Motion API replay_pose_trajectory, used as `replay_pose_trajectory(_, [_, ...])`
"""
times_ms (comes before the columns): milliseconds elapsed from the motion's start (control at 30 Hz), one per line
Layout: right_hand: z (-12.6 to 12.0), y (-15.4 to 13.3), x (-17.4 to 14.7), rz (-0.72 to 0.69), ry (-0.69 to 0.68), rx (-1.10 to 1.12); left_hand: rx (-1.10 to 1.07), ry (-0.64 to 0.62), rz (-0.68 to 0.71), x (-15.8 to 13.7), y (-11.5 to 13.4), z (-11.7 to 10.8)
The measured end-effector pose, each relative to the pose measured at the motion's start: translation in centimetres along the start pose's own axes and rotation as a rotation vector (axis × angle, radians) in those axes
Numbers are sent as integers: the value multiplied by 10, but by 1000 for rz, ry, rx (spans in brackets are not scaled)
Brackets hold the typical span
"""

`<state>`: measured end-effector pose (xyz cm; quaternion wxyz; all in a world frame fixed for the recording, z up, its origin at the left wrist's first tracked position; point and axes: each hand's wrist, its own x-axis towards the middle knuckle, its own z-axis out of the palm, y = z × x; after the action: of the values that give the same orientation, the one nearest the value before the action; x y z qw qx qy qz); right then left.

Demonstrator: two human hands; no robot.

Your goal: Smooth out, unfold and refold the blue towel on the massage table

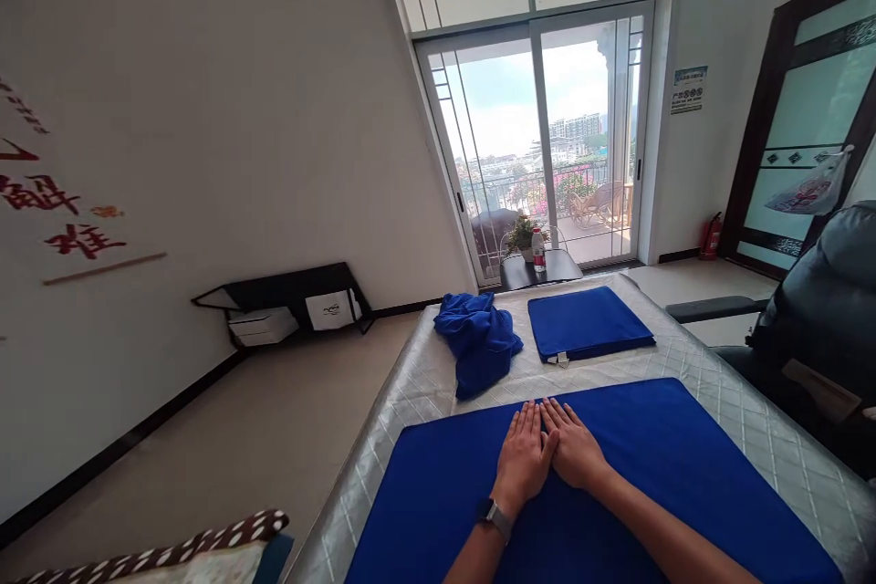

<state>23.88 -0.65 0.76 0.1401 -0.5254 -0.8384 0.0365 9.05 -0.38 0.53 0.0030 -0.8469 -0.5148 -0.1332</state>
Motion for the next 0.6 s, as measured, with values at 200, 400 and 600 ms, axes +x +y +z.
replay_pose_trajectory(200, [0, 0, 0, 15, -9, 9, 22, -11, 2, -1, 1, -2])
replay_pose_trajectory(400, [-3, -2, -2, 13, -10, 15, 10, -31, -5, -1, 4, -5])
replay_pose_trajectory(600, [-11, 20, -11, 56, 3, 28, -21, -49, -37, -10, -15, -11])
